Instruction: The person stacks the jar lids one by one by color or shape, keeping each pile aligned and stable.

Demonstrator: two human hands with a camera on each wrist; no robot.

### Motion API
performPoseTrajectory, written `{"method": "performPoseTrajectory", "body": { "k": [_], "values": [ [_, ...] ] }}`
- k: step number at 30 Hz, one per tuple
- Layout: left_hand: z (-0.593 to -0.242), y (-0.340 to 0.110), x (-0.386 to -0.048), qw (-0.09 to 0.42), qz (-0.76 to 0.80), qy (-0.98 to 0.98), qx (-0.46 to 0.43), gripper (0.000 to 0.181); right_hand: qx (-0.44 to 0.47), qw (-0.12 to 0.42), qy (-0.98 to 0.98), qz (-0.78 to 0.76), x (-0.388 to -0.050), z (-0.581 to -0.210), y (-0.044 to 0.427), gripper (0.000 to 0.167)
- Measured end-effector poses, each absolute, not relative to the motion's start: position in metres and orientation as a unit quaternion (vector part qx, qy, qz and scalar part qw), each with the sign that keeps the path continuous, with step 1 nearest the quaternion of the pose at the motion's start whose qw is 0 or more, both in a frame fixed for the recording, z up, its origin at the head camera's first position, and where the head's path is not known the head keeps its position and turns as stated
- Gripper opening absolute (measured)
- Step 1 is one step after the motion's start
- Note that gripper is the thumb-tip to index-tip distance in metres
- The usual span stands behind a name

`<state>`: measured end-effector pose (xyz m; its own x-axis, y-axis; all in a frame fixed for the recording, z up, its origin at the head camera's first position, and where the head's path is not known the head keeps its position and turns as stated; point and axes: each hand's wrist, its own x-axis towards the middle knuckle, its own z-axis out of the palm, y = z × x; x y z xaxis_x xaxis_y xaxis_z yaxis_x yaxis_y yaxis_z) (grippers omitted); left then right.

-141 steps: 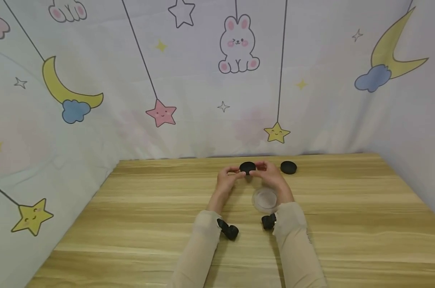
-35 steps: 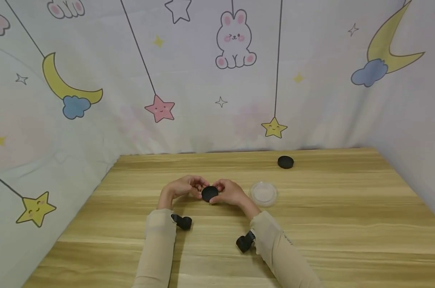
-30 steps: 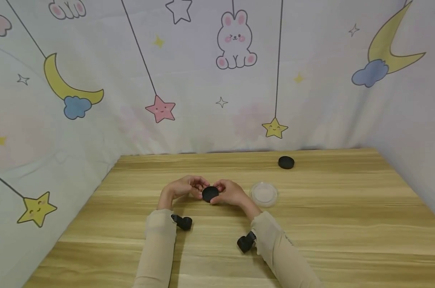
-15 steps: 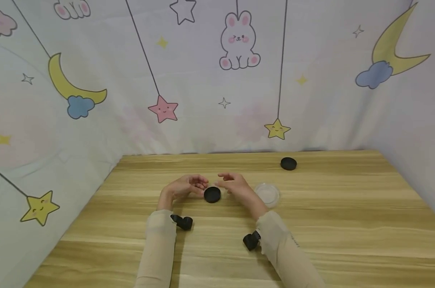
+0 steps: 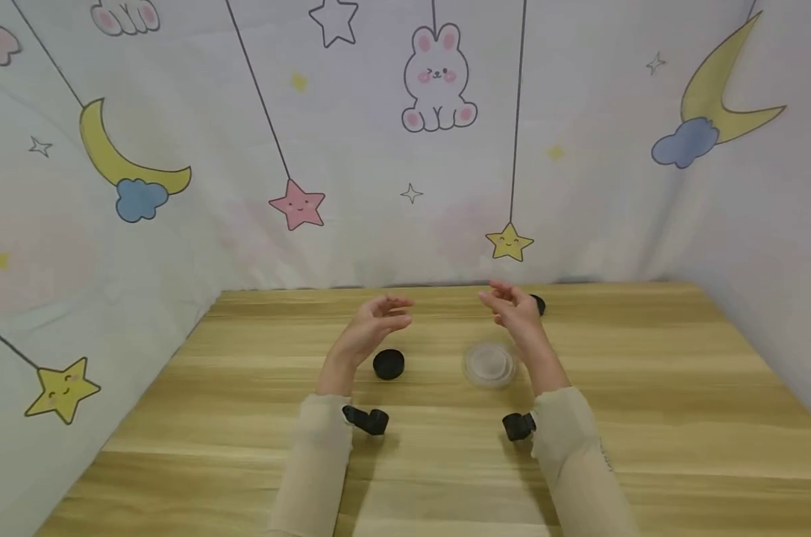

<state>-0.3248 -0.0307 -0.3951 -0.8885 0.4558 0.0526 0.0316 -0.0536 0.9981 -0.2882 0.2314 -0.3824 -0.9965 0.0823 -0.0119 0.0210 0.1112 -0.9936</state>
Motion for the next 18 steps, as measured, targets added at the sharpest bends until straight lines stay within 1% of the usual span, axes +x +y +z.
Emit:
{"method": "performPoseTrajectory", "body": {
  "k": [4,7,10,14,18],
  "values": [
    [-0.391,0.027,-0.32,0.153,0.734,0.639,0.171,0.039,-0.055,0.046,-0.756,0.65,-0.29,-0.389,0.264,0.048],
    [-0.395,0.067,-0.32,0.129,0.728,0.659,0.14,0.036,-0.091,0.06,-0.756,0.645,-0.295,-0.397,0.283,0.049],
    [-0.402,0.099,-0.325,0.086,0.715,0.684,0.113,0.029,-0.128,0.069,-0.749,0.646,-0.301,-0.405,0.296,0.057],
    [-0.409,0.121,-0.335,0.06,0.708,0.698,0.09,0.027,-0.144,0.053,-0.747,0.647,-0.307,-0.418,0.306,0.071],
    [-0.415,0.129,-0.345,0.068,0.704,0.703,0.079,0.036,-0.13,0.034,-0.755,0.642,-0.313,-0.429,0.31,0.075]
  ]
}}
